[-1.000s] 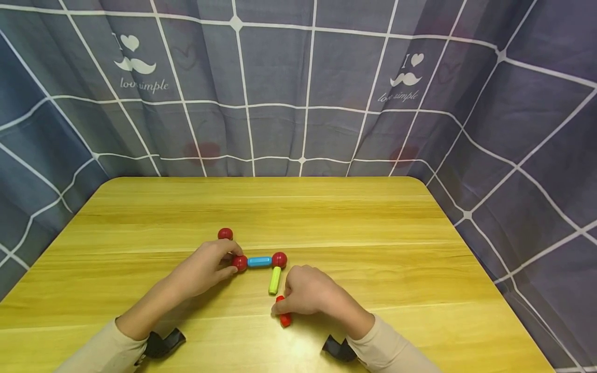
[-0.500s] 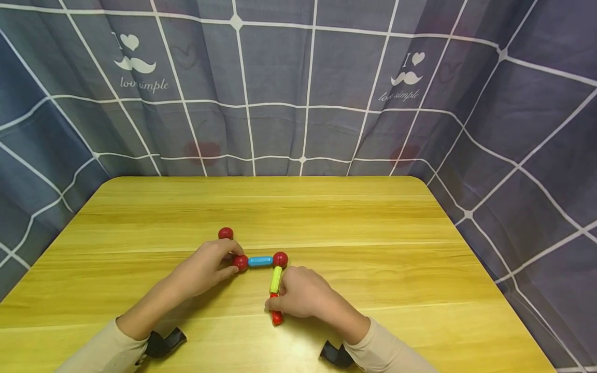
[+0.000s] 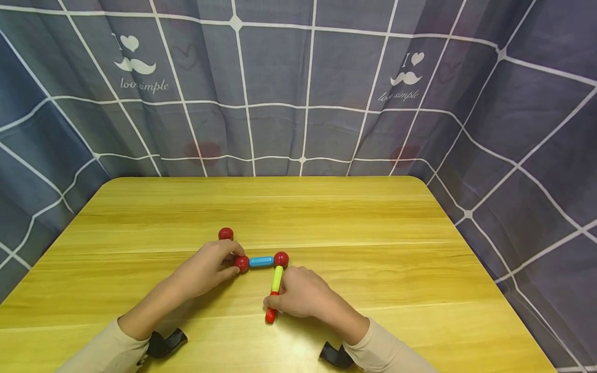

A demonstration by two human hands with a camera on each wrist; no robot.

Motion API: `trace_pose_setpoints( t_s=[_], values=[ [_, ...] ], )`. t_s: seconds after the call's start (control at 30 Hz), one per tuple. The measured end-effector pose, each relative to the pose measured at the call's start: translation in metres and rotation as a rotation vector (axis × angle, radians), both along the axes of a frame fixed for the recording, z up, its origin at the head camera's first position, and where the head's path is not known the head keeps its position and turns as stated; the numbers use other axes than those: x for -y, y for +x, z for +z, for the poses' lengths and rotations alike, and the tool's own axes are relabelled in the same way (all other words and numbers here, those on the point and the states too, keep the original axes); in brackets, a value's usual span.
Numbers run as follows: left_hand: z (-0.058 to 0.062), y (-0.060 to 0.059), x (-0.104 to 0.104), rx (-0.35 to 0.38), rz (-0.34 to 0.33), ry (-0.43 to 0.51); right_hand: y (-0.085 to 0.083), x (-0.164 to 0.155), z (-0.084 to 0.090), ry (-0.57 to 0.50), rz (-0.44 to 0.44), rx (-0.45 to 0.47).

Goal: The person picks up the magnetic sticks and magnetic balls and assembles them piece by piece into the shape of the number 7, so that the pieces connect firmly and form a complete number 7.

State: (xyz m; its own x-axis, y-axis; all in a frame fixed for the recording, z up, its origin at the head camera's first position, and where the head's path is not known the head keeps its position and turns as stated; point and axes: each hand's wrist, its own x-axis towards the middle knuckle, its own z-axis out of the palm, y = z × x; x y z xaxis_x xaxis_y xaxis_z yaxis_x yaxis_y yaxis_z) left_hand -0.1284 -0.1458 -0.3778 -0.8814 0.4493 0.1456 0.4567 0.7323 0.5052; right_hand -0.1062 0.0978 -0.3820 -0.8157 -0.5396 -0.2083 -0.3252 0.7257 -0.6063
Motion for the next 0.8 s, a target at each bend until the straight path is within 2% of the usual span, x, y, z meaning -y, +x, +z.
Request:
trace_pose_setpoints(
  t_s=[0.67,0.8],
  values=[
    [-0.0008,-0.0077,-0.0081,-0.034,-0.031,-0.017,-0.0035,-0.0014,0.0039,-0.029,0.018,0.056],
    [-0.0004,-0.0082,-0.0077,-0.039,-0.039,-0.019,-0.0078,-0.0047,0.0097,-0.047,0.014,0.000]
  ],
)
